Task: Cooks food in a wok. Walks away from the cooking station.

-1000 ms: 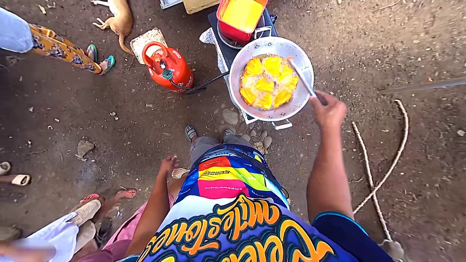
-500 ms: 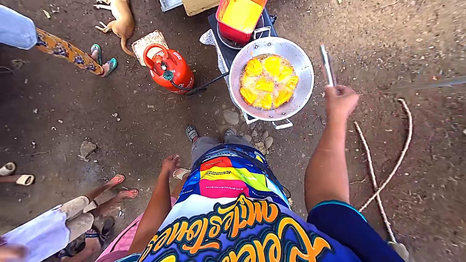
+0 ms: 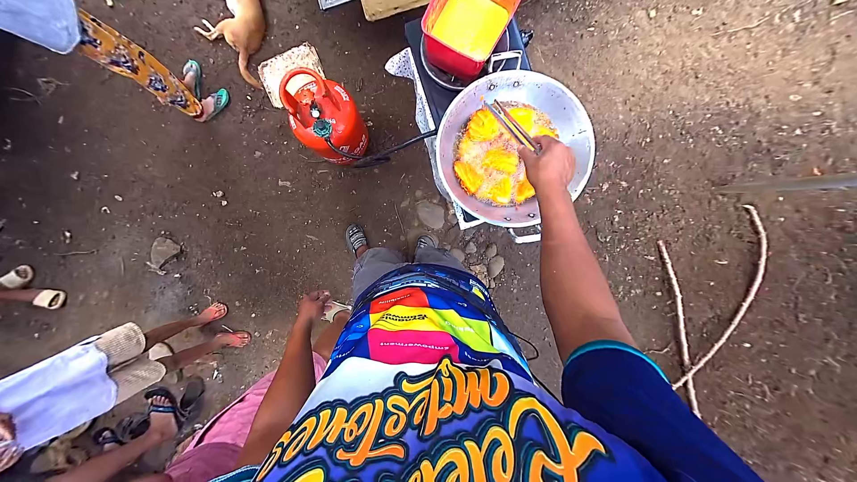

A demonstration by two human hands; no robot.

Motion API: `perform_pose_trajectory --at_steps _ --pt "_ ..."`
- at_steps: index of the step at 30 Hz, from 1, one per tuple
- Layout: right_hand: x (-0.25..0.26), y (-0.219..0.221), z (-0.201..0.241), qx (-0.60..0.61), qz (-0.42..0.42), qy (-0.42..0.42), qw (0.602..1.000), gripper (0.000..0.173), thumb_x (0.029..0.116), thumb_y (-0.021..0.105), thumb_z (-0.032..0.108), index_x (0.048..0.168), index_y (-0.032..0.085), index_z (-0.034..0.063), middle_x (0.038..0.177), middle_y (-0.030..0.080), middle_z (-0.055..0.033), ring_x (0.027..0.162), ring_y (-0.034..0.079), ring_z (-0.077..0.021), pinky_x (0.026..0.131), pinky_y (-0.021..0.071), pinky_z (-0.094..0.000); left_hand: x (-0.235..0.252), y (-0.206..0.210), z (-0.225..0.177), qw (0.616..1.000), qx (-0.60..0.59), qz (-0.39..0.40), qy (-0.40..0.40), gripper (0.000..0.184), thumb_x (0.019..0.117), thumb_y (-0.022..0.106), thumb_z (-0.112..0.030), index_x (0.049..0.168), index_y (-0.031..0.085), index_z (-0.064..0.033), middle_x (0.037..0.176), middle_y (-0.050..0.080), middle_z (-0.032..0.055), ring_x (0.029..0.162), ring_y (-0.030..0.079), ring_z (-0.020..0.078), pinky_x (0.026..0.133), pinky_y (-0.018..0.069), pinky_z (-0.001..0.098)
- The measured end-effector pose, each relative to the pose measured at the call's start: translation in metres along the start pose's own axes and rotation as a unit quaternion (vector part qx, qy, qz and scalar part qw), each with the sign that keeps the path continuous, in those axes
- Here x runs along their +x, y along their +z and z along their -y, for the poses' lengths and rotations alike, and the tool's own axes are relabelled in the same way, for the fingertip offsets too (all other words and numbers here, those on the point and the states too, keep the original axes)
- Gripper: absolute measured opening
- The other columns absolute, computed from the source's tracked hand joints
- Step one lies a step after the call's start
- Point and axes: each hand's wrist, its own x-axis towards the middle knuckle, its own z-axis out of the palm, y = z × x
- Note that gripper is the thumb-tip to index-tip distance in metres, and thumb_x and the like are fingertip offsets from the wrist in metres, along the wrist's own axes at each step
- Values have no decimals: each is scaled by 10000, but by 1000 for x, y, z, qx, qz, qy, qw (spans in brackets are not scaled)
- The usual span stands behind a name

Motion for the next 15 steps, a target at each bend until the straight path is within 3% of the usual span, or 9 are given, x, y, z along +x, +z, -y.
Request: perform_pose_trajectory --at_steps 15 --pt "30 2 11 -58 9 -32 998 393 1005 585 412 1260 685 129 1174 702 -240 1134 654 -464 900 480 -706 -5 -9 -3 999 -39 -8 7 356 1096 511 -227 1394 553 -37 1230 680 163 985 689 213 852 560 389"
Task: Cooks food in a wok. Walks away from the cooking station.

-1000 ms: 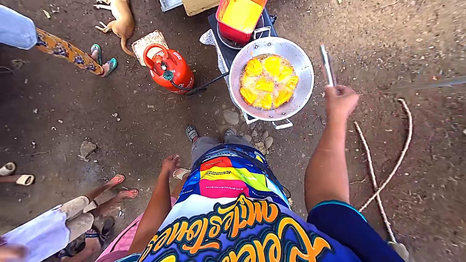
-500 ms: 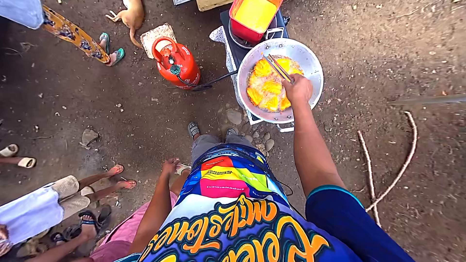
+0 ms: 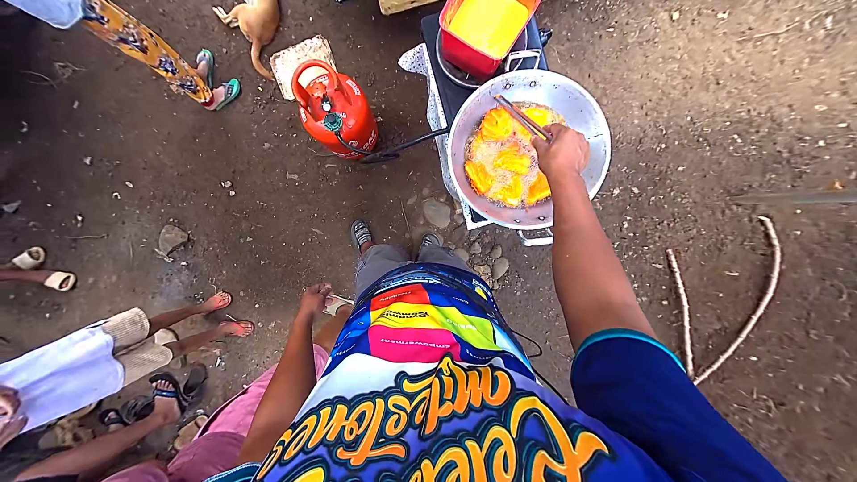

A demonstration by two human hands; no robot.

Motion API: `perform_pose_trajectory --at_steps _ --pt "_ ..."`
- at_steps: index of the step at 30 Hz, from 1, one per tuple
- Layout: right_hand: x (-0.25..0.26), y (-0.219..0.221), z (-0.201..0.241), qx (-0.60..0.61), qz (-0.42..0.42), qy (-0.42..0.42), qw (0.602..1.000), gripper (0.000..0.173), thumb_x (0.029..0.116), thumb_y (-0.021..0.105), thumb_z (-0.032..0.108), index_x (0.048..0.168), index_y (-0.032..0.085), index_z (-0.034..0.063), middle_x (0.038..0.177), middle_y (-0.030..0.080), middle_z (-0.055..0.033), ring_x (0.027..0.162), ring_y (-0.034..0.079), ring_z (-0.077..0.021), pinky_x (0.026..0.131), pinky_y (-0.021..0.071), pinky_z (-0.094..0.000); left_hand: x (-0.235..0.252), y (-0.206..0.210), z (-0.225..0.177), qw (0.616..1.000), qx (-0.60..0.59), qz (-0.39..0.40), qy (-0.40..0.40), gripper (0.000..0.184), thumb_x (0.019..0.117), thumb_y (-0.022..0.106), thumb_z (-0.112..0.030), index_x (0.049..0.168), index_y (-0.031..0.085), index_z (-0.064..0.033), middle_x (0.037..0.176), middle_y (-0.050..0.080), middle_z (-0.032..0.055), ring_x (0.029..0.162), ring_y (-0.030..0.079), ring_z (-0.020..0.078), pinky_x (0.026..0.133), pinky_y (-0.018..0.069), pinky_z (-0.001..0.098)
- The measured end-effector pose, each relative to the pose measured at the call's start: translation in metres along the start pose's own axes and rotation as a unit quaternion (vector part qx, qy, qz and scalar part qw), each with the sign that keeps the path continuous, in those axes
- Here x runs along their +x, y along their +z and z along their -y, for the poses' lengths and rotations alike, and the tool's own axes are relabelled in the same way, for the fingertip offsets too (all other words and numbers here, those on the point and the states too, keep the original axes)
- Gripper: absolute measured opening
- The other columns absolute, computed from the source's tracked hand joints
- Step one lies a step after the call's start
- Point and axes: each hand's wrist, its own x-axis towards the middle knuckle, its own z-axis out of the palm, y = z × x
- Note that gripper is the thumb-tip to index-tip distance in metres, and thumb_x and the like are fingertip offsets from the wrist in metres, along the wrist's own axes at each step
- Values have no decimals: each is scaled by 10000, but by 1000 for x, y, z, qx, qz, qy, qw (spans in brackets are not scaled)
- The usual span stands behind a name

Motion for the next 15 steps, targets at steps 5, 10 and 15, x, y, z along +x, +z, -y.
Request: perform_pose_trajectory --at_steps 5,10,15 --pt "2 -2 -2 -9 -2 -4 1000 371 1008 569 399 1242 701 143 1174 709 -227 1136 656 -460 904 479 -706 4 -3 -2 1000 8 -2 -1 353 1092 521 -229 1387 560 -39 1207 687 159 966 693 212 845 567 391" --pt "-3 4 -8 10 -5 2 1000 385 1011 565 414 1261 704 156 1179 713 -216 1143 657 -445 921 475 -699 5 -4 -9 1000 10 -3 9 350 1091 522 -226 1381 563 -34 1207 682 162 963 685 209 845 564 386" --pt "-17 -9 -15 44 -20 15 999 397 1010 580 425 1292 701 174 1201 714 -193 1169 649 -424 975 458 -678 8 -1 -13 1000 21 3 13 352 1089 529 -233 1376 568 -34 1210 684 160 974 691 209 852 567 383"
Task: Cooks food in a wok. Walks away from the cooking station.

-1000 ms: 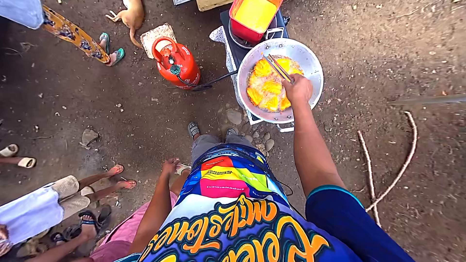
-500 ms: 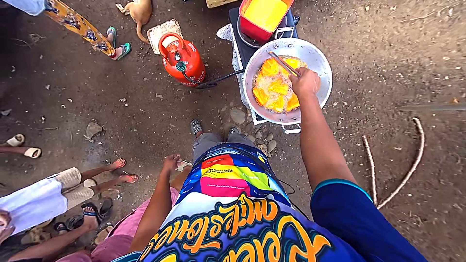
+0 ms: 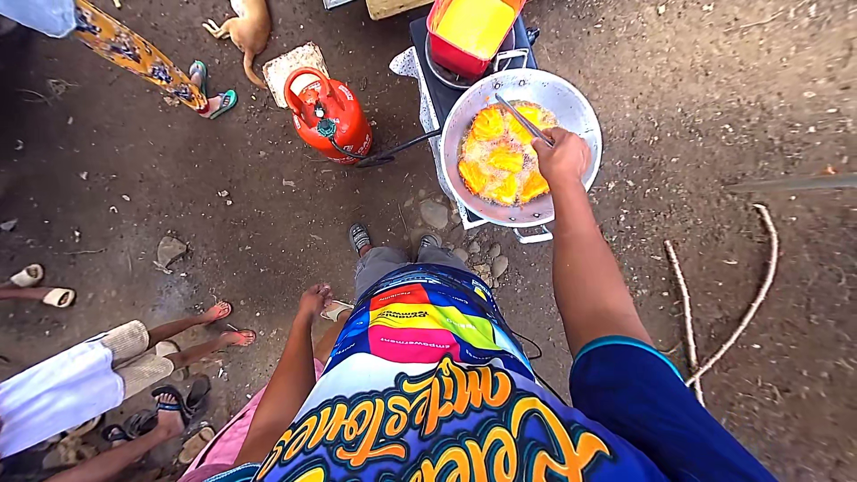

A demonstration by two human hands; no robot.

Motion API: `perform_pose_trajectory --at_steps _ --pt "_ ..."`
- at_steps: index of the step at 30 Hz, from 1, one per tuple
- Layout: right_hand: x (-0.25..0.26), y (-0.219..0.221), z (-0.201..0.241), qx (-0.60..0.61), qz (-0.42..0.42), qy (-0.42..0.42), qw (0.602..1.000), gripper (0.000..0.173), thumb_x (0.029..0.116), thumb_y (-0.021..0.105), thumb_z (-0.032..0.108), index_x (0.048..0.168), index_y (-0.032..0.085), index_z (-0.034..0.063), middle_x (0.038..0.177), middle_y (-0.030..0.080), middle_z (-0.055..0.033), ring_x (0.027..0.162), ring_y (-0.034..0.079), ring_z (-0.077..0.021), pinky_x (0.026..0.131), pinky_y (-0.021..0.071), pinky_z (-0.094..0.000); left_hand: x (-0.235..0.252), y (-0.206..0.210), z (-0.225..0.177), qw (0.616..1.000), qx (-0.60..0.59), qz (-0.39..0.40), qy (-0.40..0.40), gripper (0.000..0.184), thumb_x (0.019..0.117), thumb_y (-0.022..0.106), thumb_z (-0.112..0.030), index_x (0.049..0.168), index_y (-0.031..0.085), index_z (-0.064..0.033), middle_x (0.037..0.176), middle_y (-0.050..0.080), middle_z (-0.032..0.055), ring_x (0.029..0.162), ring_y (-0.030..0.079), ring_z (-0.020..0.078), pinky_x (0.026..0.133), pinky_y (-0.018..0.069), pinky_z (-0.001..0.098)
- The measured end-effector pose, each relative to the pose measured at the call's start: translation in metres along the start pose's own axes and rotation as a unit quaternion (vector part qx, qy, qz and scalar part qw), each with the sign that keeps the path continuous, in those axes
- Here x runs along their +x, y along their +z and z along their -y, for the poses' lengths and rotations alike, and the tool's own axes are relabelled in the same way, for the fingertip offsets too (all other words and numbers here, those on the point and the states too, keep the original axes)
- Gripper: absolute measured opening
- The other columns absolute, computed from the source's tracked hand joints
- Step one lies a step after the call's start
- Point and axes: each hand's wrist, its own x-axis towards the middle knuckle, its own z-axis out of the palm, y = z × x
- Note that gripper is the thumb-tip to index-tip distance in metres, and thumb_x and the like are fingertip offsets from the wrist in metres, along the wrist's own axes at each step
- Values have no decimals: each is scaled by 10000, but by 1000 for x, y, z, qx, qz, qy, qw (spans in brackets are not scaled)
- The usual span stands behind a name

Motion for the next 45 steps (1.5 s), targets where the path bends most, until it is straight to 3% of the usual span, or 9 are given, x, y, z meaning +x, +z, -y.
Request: perform_pose_trajectory --at_steps 10,13,14,16,18,19,24,31,45 --pt "-48 -64 -38 95 -102 19 990 532 989 610 512 1373 655 146 1281 681 -213 1214 628 -429 1018 442 -700 2 1 -10 1000 -17 3 4 348 1092 522 -222 1384 555 -35 1194 688 160 950 694 212 821 573 388" --pt "-72 -103 -72 168 -177 31 969 557 998 620 453 1405 607 73 1282 670 -203 1158 656 -320 1021 495 -544 1 2 -11 1000 -11 2 3 344 1089 529 -217 1378 560 -32 1205 682 163 960 687 214 827 566 385" --pt "-69 -107 -100 247 -213 47 944 506 1006 625 389 1380 614 48 1217 692 -140 1037 669 -197 942 533 -390 -1 3 -13 1000 -3 2 0 343 1090 528 -216 1374 564 -28 1212 679 165 970 685 218 838 563 392" --pt "-58 -100 -163 479 -263 169 820 219 1056 526 354 1138 605 168 841 654 70 562 503 15 509 415 -153 -5 3 -14 1000 15 9 -10 342 1090 526 -213 1375 568 -28 1215 681 161 972 680 214 849 557 393" --pt "-59 -104 -201 645 -267 226 679 317 1086 384 434 880 526 240 639 537 104 420 379 11 390 302 -150 -2 5 -21 1000 19 15 -7 340 1097 509 -217 1370 560 -22 1180 683 152 909 667 191 801 551 368" --pt "-64 -106 -207 670 -268 220 656 381 1092 352 470 852 533 237 624 541 101 411 374 3 387 295 -154 -2 6 -23 1000 16 14 -4 333 1101 498 -215 1359 559 -14 1148 681 148 864 653 177 759 543 352" --pt "-97 -80 -188 613 -241 221 719 288 1086 431 483 1034 572 238 759 633 104 428 403 20 388 324 -142 5 9 -35 999 37 22 1 357 1097 507 -225 1381 550 -13 1209 681 165 961 680 211 840 553 386" --pt "-112 -39 -168 622 -207 271 705 353 1074 456 520 989 598 208 722 622 90 420 401 6 388 330 -154 14 6 -61 997 43 23 54 375 1095 514 -263 1383 562 -28 1231 682 171 1026 689 251 884 563 432" --pt "-117 -57 -126 503 -187 202 819 328 1043 568 470 1038 641 151 731 626 93 431 401 8 400 340 -171 2 12 -40 998 46 24 18 361 1093 522 -209 1383 556 4 1244 665 213 1038 686 275 903 558 437"
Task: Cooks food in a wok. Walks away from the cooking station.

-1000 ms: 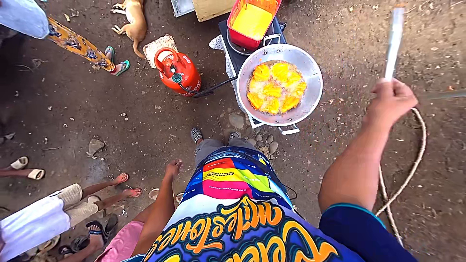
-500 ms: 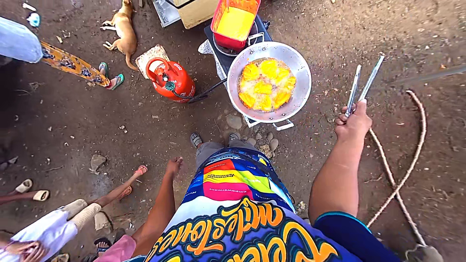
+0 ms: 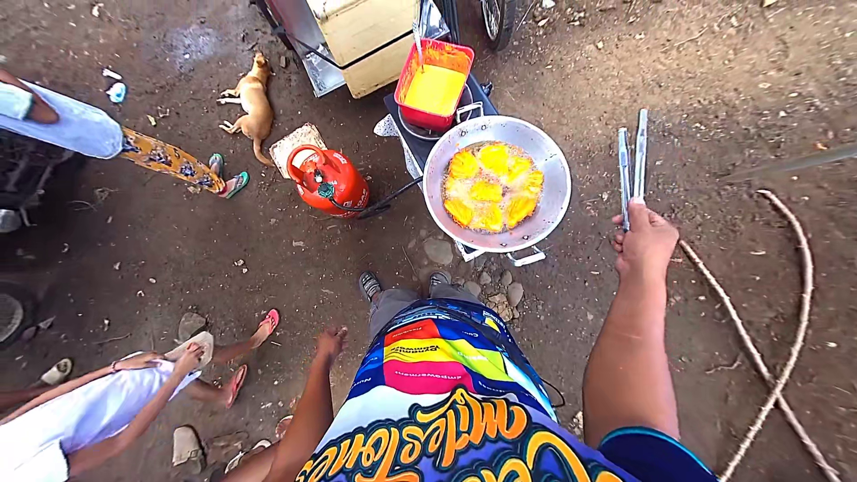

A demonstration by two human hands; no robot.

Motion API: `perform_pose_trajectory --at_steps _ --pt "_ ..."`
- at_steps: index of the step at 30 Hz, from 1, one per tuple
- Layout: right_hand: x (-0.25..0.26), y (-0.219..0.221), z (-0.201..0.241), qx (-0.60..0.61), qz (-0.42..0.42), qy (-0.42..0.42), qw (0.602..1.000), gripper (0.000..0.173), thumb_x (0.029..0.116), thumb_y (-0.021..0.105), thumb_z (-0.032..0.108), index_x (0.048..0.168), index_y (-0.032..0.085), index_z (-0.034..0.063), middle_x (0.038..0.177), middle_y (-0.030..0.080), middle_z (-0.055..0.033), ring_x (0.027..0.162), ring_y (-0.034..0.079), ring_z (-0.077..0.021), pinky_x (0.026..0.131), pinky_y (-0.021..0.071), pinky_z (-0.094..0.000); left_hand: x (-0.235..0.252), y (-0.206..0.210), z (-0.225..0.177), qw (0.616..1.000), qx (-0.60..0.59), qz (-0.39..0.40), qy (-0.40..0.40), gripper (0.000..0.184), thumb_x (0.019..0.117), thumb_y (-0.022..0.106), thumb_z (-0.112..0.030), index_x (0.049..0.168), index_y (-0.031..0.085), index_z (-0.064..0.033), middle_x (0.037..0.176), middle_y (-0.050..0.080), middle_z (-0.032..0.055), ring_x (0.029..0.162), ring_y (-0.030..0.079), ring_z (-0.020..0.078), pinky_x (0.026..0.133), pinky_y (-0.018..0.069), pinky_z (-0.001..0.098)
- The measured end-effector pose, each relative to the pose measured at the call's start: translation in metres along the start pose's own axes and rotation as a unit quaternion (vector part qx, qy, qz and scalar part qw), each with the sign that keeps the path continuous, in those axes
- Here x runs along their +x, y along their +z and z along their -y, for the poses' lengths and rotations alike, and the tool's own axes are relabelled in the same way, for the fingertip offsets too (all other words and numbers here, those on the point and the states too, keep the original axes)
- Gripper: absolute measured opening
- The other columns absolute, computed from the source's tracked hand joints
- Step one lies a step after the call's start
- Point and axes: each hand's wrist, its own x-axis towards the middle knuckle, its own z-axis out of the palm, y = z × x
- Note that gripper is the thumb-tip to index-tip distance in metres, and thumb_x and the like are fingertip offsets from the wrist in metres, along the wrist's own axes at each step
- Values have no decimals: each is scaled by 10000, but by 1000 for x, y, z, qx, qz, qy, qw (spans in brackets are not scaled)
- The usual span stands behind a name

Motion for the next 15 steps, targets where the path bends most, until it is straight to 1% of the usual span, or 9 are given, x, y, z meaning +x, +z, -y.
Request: perform_pose_trajectory --at_steps 3,6,9,12,15 --pt "-1 7 1 -23 18 -17 999 342 1033 580 478 1039 647 143 747 621 82 446 398 5 417 349 -183 -3 1 -1 1000 -7 -5 -4 355 1094 521 -217 1378 563 -8 1230 671 207 1025 689 271 893 561 436" --pt "0 12 -3 -47 45 -37 997 379 1026 575 501 1119 654 143 817 630 69 479 395 -4 445 351 -198 -4 2 -3 1000 -16 -10 -4 359 1092 526 -222 1378 563 -7 1220 674 205 1016 690 270 890 563 436" --pt "1 16 -6 -56 52 -46 996 373 1017 603 487 1137 664 139 817 632 67 485 391 -4 451 345 -199 -2 4 -4 1000 -24 -14 -1 359 1090 530 -217 1380 565 -8 1223 674 205 1020 692 275 892 566 438" --pt "1 19 -6 -68 57 -52 995 373 1017 613 468 1143 670 121 810 634 53 493 402 -14 457 359 -212 -2 4 -4 1000 -28 -12 5 357 1088 532 -221 1374 572 -10 1227 676 197 1025 694 271 895 568 438" --pt "-3 17 -3 -96 63 -71 991 406 1014 618 473 1181 669 107 827 628 37 520 411 -22 483 374 -226 -2 3 -4 1000 -10 -5 5 364 1092 525 -223 1385 563 -10 1246 670 203 1051 690 277 918 561 442"
